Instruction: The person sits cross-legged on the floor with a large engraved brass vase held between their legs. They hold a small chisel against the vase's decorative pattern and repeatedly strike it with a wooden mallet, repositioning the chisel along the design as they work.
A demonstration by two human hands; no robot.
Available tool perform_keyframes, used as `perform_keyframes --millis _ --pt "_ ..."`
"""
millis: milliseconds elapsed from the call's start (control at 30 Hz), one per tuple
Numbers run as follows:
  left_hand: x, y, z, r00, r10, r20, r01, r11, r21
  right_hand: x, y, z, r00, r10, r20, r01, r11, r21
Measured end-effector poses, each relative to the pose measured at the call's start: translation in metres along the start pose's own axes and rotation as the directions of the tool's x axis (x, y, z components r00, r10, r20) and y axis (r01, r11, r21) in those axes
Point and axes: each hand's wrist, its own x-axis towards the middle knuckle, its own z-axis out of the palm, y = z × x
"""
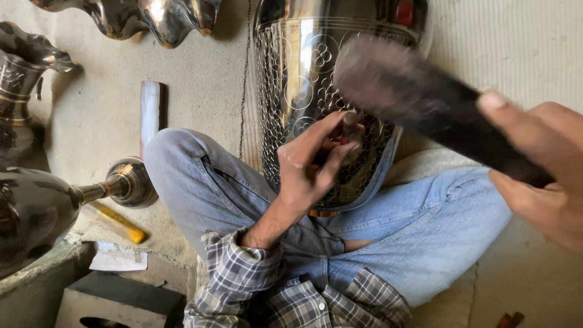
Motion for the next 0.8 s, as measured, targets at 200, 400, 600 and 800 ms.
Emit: perform_keyframes --millis 200,400,600,800 --pt "0.012 -0.011 0.000 0.990 0.087 0.115 -0.088 0.996 0.002 -0.034 0.026 0.025 0.962 0.269 0.050 -0.272 0.959 0.081" --pt "0.009 0.000 -0.009 0.984 0.140 0.109 -0.148 0.987 0.068 -0.070 0.043 0.056 0.909 0.416 -0.027 -0.407 0.899 0.161" --pt "0.016 -0.008 -0.009 0.975 0.117 0.189 -0.131 0.989 0.062 -0.062 0.026 0.044 0.955 0.297 0.022 -0.296 0.938 0.180" --pt "0.014 -0.009 -0.011 0.970 -0.022 0.242 0.082 0.967 -0.241 -0.036 -0.007 0.042 0.931 0.316 -0.182 -0.256 0.922 0.290"
